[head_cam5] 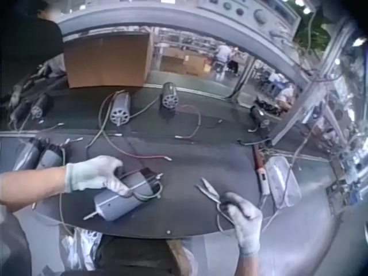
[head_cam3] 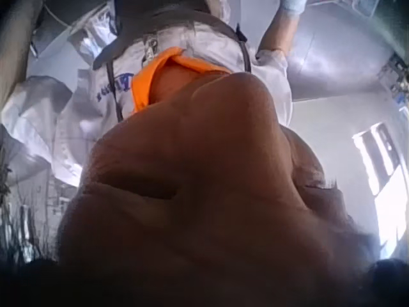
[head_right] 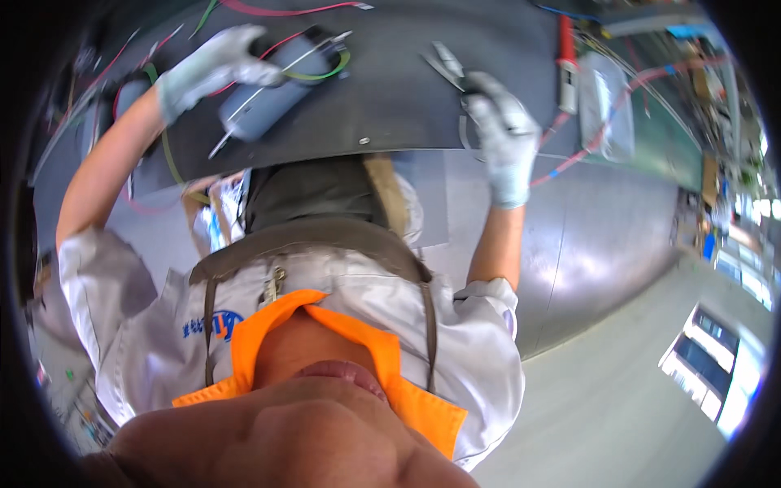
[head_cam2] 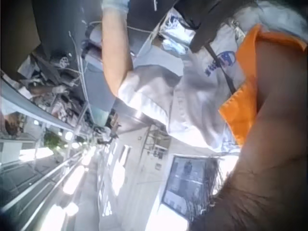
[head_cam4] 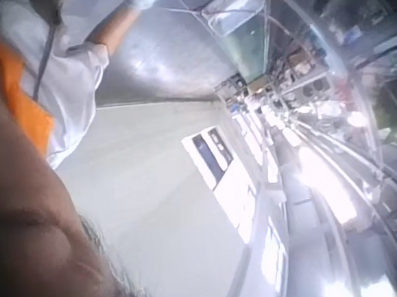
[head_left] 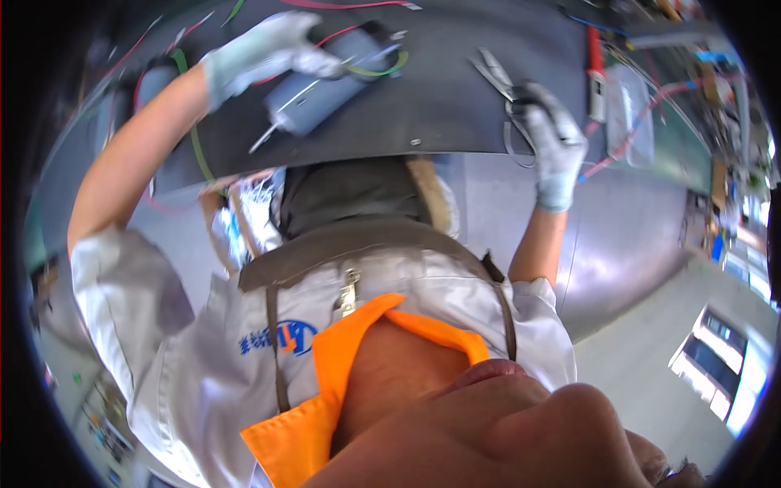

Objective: Manually assemble components of small electric motors, including wiring and securing parts.

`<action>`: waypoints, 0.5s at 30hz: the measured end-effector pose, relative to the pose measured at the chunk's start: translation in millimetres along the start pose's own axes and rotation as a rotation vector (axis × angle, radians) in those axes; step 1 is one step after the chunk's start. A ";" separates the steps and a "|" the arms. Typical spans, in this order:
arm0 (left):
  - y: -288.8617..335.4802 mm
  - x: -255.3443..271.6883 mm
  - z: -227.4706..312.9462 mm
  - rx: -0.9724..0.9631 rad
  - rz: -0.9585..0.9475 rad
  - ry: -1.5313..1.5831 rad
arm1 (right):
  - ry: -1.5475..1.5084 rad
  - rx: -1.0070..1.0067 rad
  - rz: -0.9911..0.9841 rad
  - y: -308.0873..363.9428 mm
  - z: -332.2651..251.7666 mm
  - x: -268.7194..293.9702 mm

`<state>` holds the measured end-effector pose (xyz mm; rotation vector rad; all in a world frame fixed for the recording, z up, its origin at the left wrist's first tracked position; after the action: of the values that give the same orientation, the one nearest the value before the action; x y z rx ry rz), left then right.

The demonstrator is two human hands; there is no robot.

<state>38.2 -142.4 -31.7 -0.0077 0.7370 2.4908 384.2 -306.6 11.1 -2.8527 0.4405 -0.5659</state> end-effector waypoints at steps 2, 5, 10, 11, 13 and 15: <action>-25.4 29.2 -8.6 0.147 -0.015 0.037 | 0.114 -0.029 0.288 -9.3 8.8 85.7; 8.7 -12.2 47.9 -0.105 0.069 -0.654 | 0.145 -0.042 0.625 -30.6 60.2 204.0; 21.7 -31.8 79.9 0.162 -0.029 -0.851 | 0.497 -0.261 0.485 -109.2 167.2 348.3; 25.1 -26.5 81.9 0.170 0.014 -0.960 | 0.606 -0.290 0.319 -137.2 183.4 341.0; 33.5 -44.8 96.0 -0.105 -0.067 -1.538 | 0.709 -0.273 0.044 -177.7 230.6 343.6; 33.9 -70.8 88.5 -0.244 -0.099 -1.893 | 1.008 -0.237 -0.106 -199.9 267.8 355.1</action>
<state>94.4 -156.6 71.4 1.7732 -0.3921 1.3882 854.3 -198.9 -61.2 -2.5730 0.5056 -2.0845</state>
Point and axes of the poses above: each hand's wrist, its own y-axis away from the middle knuckle, its own x-axis out of the back of the hand, z = x × y, the point moved 6 cm from there along -y, towards the middle knuckle, and after that the axes turned 2 degrees about y, right-handed, at the moved point
